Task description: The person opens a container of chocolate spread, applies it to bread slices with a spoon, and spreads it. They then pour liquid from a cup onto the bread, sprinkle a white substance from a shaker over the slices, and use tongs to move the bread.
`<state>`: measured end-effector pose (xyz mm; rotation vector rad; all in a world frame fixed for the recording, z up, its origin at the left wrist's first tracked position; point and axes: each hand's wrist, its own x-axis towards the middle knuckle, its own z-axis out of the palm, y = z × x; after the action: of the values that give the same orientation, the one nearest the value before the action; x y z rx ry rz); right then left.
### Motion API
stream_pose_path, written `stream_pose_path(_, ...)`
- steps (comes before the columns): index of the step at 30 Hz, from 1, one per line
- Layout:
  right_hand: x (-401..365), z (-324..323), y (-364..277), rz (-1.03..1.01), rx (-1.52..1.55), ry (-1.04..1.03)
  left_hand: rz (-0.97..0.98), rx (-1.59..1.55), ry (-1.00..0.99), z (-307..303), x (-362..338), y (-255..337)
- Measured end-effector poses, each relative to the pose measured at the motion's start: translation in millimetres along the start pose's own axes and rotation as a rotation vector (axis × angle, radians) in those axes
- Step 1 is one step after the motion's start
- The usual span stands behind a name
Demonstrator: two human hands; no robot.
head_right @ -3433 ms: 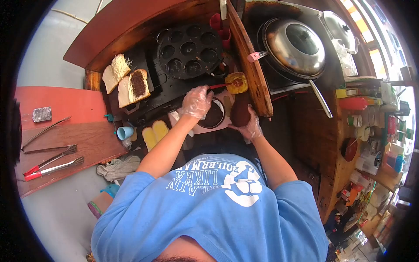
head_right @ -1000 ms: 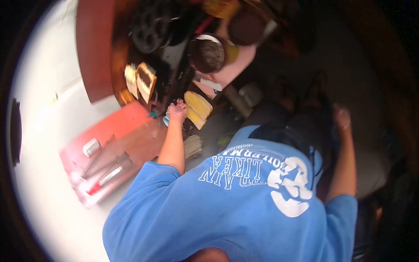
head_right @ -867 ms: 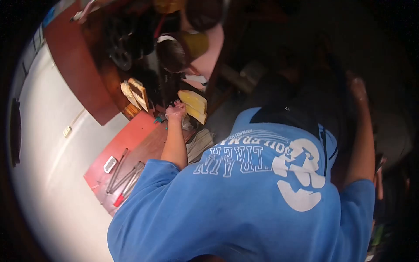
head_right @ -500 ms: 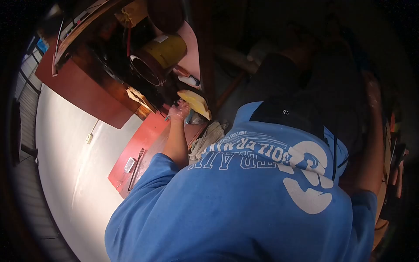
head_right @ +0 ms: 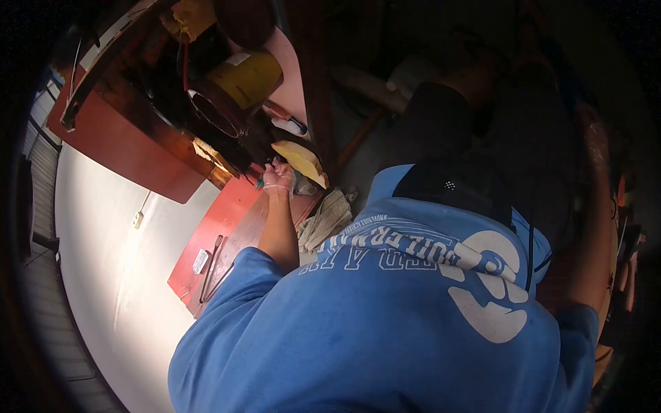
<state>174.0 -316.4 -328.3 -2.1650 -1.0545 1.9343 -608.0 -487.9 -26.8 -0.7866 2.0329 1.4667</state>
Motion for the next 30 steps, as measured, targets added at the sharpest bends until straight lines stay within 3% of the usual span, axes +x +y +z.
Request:
stream_pose_path(2,10,-4,16,-0.036,-0.072,-0.004,-0.147,-0.264,-0.2,-12,15,5)
stream_pose_path(5,24,-6,38,-0.113,-0.238,-0.012,-0.179,-0.307,-0.264,-12,10,3)
stream_pose_path(7,28,-6,38,-0.156,-0.333,-0.011,-0.155,-0.305,-0.22,1,-1,-2)
stream_pose_path(12,20,-3,-9,-0.007,-0.291,-0.081,-0.097,-0.24,-0.161,5,-7,-8)
stream_pose_path(15,87,-20,134,-0.076,0.095,-0.112,-0.095,-0.237,-0.142,9,-15,-9)
stream_pose_path(16,80,-18,126,-0.099,0.091,-0.092,-0.107,-0.186,-0.141,6,-12,-9)
stream_pose_path(18,53,-20,84,-0.187,-0.339,-0.044,-0.126,-0.171,-0.187,11,-19,-13)
stream_pose_path(20,19,-25,28,-0.305,-0.563,-0.038,-0.262,-0.057,-0.286,17,-49,-27)
stream_pose_path(21,9,-26,0,-0.261,-0.577,-0.006,-0.266,-0.093,-0.331,28,-70,-35)
stream_pose_path(23,-17,-27,-52,-0.159,-0.438,0.027,0.036,0.663,-0.15,50,-120,-49)
stream_pose_path(24,-35,-30,-82,-0.107,-0.283,0.025,0.04,0.618,-0.185,54,-131,-49)
stream_pose_path(26,-89,-31,-172,-0.085,-0.313,0.024,0.559,0.978,-0.167,67,-146,-47)
stream_pose_path(29,-141,-28,-251,-0.336,-0.563,0.08,1.369,1.163,-0.222,122,-166,-12)
stream_pose_path(30,-157,-26,-278,-0.388,-0.678,0.116,1.406,1.191,-0.176,154,-206,5)
